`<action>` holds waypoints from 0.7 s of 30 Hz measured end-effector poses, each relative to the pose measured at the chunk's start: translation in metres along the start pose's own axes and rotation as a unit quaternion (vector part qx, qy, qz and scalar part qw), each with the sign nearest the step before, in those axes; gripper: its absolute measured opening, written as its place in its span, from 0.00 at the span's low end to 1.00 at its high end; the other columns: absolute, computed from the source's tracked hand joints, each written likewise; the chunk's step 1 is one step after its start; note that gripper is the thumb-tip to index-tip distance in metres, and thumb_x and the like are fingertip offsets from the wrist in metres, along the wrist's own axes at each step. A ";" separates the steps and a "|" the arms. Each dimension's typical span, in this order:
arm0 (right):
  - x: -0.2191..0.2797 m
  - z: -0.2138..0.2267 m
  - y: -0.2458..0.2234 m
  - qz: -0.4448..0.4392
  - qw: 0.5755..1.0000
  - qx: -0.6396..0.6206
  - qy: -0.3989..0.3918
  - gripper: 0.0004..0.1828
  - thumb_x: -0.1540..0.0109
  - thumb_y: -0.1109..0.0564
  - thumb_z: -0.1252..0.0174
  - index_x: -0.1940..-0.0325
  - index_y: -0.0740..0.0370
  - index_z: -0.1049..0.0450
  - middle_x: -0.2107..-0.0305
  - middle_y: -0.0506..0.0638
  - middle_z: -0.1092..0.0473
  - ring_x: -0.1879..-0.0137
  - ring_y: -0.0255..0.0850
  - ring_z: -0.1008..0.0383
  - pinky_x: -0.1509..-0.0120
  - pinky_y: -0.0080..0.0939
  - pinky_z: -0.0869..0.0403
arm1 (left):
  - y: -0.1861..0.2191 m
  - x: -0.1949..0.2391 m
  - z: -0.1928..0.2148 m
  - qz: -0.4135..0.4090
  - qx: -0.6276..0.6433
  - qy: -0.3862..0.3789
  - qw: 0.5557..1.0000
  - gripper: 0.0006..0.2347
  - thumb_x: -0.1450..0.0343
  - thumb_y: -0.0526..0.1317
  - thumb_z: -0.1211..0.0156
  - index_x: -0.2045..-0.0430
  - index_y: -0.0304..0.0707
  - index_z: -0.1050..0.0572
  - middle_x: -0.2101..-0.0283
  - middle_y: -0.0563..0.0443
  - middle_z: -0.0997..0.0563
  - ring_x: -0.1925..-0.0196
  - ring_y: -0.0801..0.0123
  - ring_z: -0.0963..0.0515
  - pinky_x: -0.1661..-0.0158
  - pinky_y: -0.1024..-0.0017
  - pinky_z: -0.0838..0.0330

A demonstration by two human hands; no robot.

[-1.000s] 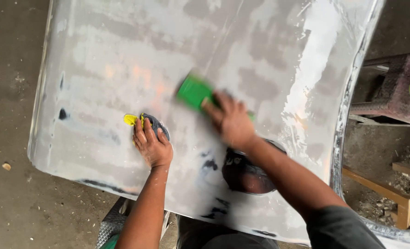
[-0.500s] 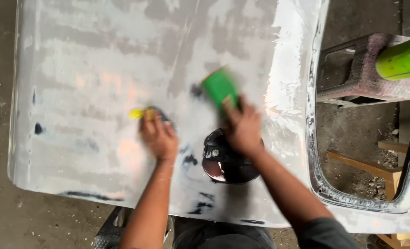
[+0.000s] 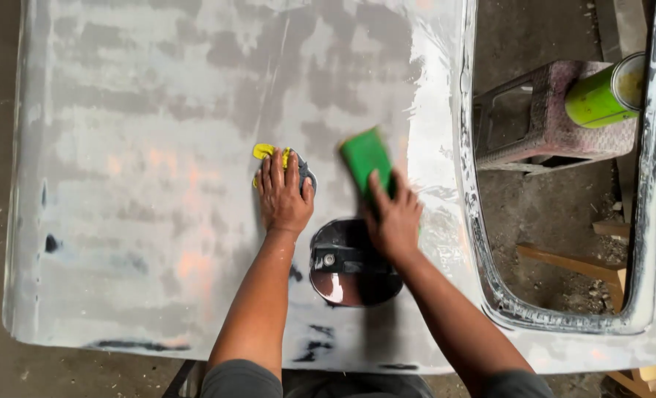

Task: The person sands a large, white car door panel using a green sanding block and a yellow cloth. They repeatedly rub the surface to smooth it, occasionally dipping the sanding block into a green bucket of water and wiping the panel with the cloth to remove residue.

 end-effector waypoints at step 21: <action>0.025 0.010 0.094 -0.037 0.999 0.009 0.009 0.39 0.41 0.50 0.37 0.25 0.42 0.37 0.30 0.68 0.47 0.37 0.66 0.38 0.33 0.64 0.37 | -0.001 -0.003 -0.008 -0.025 -0.001 -0.008 1.000 0.28 0.26 0.46 0.46 0.29 0.40 0.39 0.25 0.37 0.42 0.23 0.42 0.45 0.28 0.45 0.53</action>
Point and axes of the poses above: each hand's wrist, its own x-axis away from the middle knuckle, its own z-axis out of the back of the hand, y = z × x, the point moved 7 cm from there along -x, towards the middle knuckle
